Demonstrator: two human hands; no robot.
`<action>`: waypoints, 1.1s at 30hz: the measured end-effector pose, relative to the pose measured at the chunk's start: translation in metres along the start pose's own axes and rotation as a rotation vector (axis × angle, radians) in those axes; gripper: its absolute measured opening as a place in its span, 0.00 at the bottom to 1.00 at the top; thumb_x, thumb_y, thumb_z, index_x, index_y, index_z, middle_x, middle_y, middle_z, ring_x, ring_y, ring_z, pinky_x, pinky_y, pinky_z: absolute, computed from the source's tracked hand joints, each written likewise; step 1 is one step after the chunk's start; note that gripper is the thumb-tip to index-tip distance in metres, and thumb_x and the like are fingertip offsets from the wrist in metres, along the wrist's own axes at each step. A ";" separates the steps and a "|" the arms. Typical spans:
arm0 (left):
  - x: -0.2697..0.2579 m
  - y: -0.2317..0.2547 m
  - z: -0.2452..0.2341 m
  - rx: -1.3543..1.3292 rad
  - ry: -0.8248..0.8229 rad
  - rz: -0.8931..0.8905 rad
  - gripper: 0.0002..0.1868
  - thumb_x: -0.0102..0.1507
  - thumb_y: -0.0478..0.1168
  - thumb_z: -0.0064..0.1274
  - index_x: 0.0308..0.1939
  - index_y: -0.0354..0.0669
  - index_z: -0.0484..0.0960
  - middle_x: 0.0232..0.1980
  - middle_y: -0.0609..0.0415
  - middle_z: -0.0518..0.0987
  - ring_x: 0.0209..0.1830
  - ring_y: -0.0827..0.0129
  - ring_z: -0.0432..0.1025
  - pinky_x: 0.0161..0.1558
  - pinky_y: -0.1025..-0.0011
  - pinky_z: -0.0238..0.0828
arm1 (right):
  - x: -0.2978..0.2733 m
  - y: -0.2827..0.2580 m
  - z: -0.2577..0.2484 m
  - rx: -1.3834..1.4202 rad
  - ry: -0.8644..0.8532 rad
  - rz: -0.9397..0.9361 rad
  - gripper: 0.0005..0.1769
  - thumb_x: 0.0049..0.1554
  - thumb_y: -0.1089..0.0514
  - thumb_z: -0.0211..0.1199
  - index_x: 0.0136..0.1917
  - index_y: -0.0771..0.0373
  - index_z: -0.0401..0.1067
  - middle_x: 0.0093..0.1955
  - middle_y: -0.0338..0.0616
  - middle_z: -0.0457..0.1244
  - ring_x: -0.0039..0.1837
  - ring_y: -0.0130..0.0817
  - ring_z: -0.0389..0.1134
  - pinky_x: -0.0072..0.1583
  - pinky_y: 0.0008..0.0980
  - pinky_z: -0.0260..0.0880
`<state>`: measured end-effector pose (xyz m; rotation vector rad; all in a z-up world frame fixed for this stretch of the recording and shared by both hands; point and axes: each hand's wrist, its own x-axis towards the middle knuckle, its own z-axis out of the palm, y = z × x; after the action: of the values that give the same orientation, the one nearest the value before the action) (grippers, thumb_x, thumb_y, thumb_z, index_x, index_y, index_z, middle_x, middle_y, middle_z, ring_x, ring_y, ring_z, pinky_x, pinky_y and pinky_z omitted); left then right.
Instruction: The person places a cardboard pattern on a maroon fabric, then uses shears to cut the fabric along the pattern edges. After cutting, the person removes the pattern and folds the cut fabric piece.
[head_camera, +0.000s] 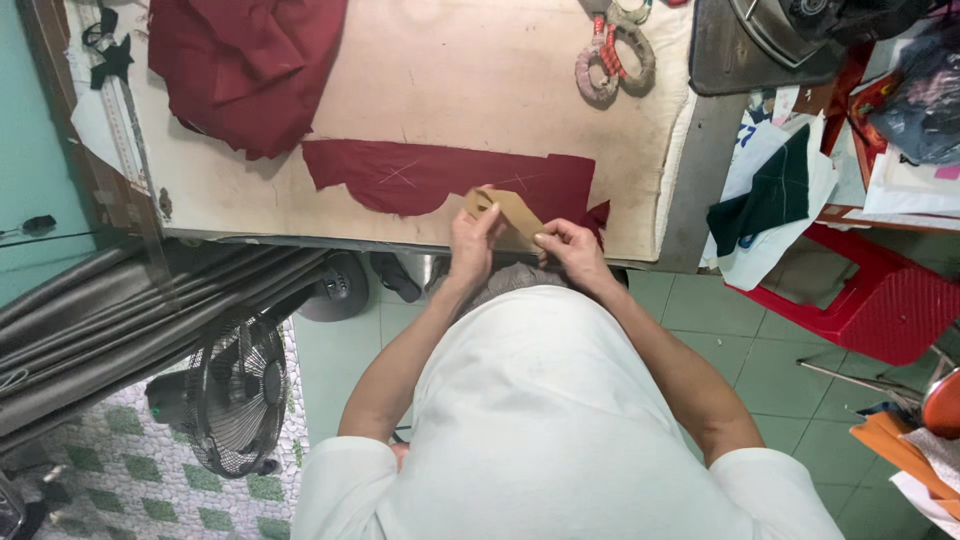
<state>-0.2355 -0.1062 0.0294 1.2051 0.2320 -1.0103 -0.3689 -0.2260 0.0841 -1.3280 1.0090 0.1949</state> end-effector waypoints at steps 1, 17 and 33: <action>0.007 -0.008 -0.015 0.012 0.045 -0.004 0.24 0.68 0.35 0.51 0.68 0.40 0.67 0.53 0.46 0.79 0.49 0.64 0.78 0.53 0.66 0.80 | 0.005 0.006 -0.002 0.044 -0.007 0.015 0.09 0.58 0.53 0.69 0.51 0.54 0.77 0.32 0.38 0.68 0.36 0.20 0.67 0.40 0.21 0.68; -0.023 0.022 -0.001 0.095 -0.102 -0.459 0.35 0.62 0.59 0.62 0.64 0.40 0.73 0.58 0.41 0.77 0.56 0.53 0.74 0.59 0.52 0.74 | -0.012 0.002 0.002 -0.088 0.009 -0.202 0.11 0.57 0.55 0.68 0.54 0.55 0.78 0.44 0.38 0.68 0.48 0.24 0.67 0.54 0.29 0.67; -0.017 0.046 -0.024 0.482 -0.230 0.102 0.08 0.66 0.41 0.59 0.49 0.49 0.86 0.41 0.56 0.83 0.44 0.71 0.79 0.49 0.67 0.78 | -0.008 0.026 -0.013 -0.196 0.186 -0.081 0.13 0.62 0.51 0.64 0.58 0.57 0.76 0.44 0.48 0.69 0.48 0.36 0.70 0.50 0.40 0.70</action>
<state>-0.2027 -0.0769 0.0618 1.4994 -0.2679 -1.1407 -0.3964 -0.2262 0.0727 -1.5855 1.1117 0.1123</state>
